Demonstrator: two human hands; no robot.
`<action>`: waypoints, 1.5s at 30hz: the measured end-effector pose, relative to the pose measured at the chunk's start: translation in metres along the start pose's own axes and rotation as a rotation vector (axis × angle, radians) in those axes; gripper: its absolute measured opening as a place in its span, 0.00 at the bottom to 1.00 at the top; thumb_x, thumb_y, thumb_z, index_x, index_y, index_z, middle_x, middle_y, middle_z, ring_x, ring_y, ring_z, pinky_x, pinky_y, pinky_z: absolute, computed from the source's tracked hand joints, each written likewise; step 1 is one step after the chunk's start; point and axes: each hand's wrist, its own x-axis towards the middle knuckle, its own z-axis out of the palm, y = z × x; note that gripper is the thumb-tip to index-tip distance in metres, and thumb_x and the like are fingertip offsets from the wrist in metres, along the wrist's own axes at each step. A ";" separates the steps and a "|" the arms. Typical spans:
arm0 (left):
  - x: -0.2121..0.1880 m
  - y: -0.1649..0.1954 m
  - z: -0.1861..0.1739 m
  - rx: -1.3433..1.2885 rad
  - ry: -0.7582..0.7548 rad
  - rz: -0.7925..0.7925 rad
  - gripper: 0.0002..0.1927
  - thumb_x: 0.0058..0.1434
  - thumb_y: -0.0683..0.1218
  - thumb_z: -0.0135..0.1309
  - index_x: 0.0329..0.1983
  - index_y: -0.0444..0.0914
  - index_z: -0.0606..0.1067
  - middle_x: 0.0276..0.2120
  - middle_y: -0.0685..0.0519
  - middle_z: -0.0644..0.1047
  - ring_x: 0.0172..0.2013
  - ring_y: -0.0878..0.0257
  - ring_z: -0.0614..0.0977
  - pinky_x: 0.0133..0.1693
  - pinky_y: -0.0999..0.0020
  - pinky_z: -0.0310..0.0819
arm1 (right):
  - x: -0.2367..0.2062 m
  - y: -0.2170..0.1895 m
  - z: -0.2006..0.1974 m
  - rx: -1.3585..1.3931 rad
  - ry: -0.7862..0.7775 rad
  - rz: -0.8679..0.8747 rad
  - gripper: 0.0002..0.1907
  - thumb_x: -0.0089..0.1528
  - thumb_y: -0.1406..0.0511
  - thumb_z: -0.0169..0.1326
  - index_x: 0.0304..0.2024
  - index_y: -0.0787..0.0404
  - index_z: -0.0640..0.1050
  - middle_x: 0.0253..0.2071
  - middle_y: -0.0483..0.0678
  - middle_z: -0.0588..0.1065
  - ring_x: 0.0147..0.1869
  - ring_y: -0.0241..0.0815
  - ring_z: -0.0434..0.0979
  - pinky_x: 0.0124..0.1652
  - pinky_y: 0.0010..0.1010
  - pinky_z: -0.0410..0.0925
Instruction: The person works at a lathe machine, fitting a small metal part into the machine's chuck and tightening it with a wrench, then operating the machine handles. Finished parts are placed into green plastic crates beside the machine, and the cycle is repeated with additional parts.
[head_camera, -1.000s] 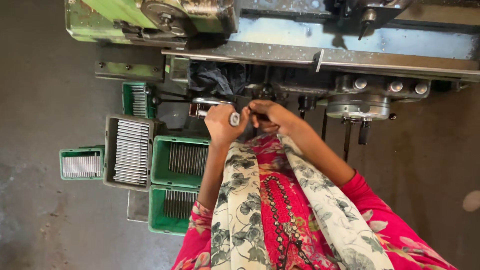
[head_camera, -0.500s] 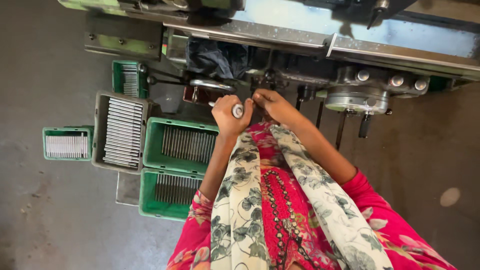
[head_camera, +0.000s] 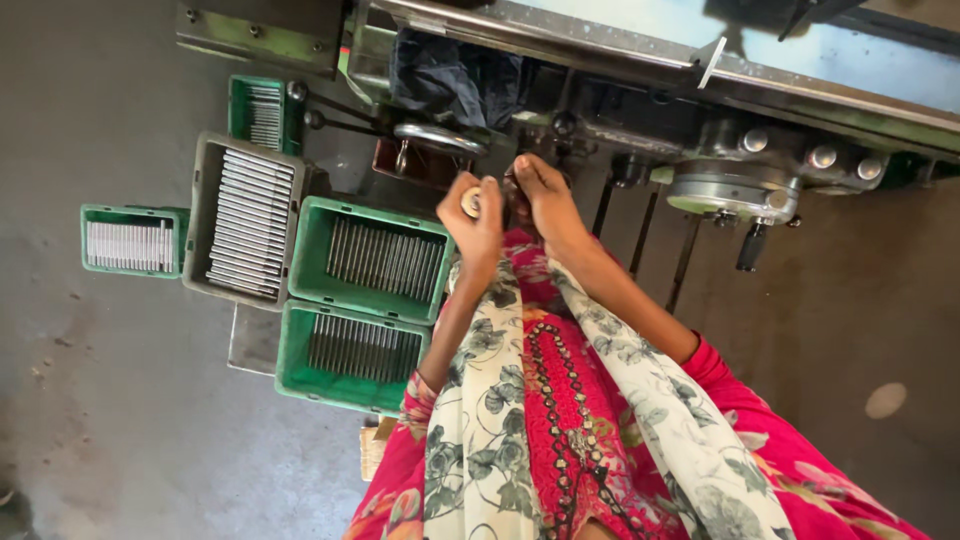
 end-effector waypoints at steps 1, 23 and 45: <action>0.002 -0.001 -0.005 -0.024 0.020 -0.012 0.19 0.68 0.39 0.54 0.24 0.36 0.61 0.21 0.62 0.62 0.26 0.77 0.61 0.25 0.75 0.53 | -0.001 -0.003 -0.001 0.010 0.000 0.039 0.16 0.73 0.57 0.45 0.33 0.57 0.72 0.21 0.39 0.66 0.22 0.30 0.62 0.23 0.24 0.54; 0.013 0.017 -0.005 0.204 0.040 -0.061 0.20 0.62 0.42 0.64 0.23 0.38 0.64 0.20 0.50 0.64 0.25 0.46 0.65 0.28 0.57 0.59 | 0.006 -0.010 -0.021 -0.028 -0.220 0.118 0.16 0.75 0.56 0.44 0.37 0.57 0.70 0.20 0.37 0.60 0.18 0.28 0.51 0.18 0.27 0.46; 0.036 -0.013 -0.044 0.496 -0.037 0.481 0.14 0.60 0.39 0.56 0.21 0.34 0.67 0.20 0.46 0.69 0.23 0.48 0.70 0.31 0.55 0.60 | -0.008 0.030 0.037 -0.290 0.155 -0.377 0.16 0.71 0.62 0.56 0.30 0.63 0.73 0.24 0.37 0.66 0.28 0.24 0.59 0.26 0.24 0.52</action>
